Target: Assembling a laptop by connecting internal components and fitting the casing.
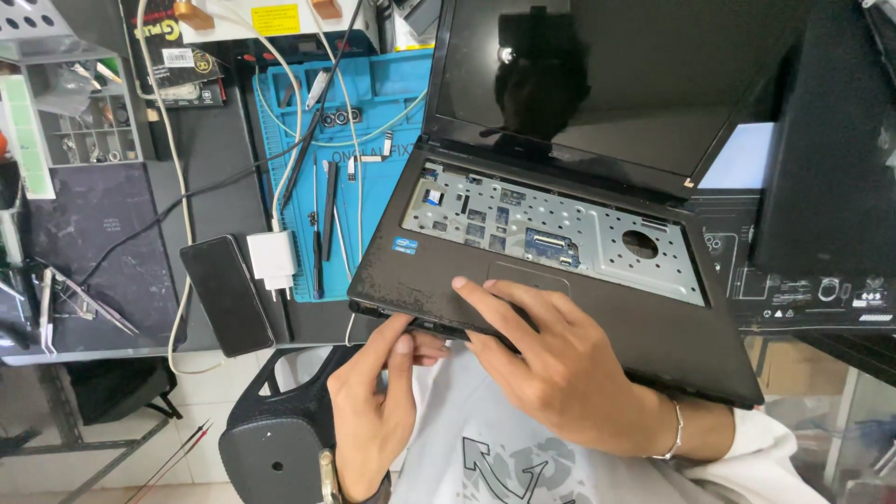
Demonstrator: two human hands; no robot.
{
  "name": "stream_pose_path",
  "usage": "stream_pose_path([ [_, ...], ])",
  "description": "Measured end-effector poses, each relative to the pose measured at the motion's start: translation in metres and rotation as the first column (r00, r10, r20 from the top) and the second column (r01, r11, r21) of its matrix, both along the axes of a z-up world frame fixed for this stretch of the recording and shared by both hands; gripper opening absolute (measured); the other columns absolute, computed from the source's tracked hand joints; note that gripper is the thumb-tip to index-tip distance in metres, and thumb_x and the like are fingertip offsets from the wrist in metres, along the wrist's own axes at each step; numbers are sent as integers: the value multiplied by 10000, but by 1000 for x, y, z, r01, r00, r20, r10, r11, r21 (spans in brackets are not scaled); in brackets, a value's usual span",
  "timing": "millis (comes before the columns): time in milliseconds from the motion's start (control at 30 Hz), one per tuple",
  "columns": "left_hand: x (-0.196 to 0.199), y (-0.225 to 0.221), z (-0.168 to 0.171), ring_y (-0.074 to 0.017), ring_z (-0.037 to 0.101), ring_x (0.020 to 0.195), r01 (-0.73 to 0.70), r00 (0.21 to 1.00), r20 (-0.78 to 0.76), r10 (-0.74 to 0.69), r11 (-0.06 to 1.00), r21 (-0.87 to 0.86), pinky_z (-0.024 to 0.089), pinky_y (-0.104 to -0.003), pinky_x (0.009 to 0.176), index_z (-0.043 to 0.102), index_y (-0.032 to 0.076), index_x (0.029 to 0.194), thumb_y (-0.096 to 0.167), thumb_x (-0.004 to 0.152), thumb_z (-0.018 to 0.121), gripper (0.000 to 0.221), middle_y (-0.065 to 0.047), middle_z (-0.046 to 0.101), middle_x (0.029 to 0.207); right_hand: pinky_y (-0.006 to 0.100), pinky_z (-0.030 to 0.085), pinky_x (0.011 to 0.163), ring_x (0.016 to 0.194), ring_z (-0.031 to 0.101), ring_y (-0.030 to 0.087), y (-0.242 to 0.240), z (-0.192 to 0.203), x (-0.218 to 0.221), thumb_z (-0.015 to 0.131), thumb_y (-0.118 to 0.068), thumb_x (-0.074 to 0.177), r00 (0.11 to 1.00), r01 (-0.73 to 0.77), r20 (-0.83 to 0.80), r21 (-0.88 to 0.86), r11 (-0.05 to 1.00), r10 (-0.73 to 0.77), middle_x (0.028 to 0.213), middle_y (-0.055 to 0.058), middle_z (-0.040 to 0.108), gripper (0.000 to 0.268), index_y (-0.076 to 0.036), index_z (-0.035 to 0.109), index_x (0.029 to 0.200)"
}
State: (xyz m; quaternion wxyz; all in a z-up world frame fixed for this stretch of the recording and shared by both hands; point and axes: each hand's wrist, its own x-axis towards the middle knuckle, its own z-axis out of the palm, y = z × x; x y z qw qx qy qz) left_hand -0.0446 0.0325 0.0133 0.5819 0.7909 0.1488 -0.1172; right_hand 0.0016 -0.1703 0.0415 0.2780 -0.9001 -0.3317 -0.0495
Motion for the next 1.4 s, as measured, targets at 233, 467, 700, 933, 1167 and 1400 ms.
stream_pose_path([
  [233,-16,9,-17,-194,733,818,107,916,349,-199,958,266,566,-285,756,621,-14,1244,-8,925,683,326,-116,708,915,393,559,807,1149,652,314,-7,9,9,749,-86,813,999,-6,-42,14,1000,7,1351,161,634,162,16,703,931],
  [467,-15,-6,-49,-386,626,946,181,866,401,-298,935,304,506,-420,791,612,30,1183,24,789,779,427,-191,627,1096,377,585,848,1201,654,333,-15,22,15,778,-102,809,964,-24,-263,100,995,50,1359,178,599,211,30,711,959],
  [700,-17,-3,-65,-432,635,948,272,877,292,-381,896,352,509,-471,770,665,42,1115,35,806,783,332,-182,643,1079,339,611,760,1187,672,336,-15,18,11,780,-74,822,942,14,-335,113,993,25,1368,208,596,170,30,689,921],
  [933,-33,-3,-78,-381,657,849,330,779,434,-452,885,330,515,-443,711,642,20,1020,-20,834,783,237,-157,683,1017,341,603,729,1172,678,331,-10,23,16,775,-48,801,972,-25,-233,57,998,38,1279,149,650,133,6,703,898],
  [1167,-27,-3,-52,-301,733,910,206,807,553,-207,976,65,591,-385,814,689,-24,1052,24,966,650,105,-125,715,1011,352,610,760,1173,682,323,-7,22,12,775,-52,800,972,-17,-235,40,999,25,1233,119,678,116,2,699,869],
  [1400,-40,3,-46,-249,612,776,96,849,519,-100,995,35,498,-385,762,690,32,987,349,1154,373,478,-149,547,919,368,611,800,1168,682,327,-5,21,12,787,-39,791,969,-3,-248,60,998,18,1220,109,677,131,5,709,887],
])
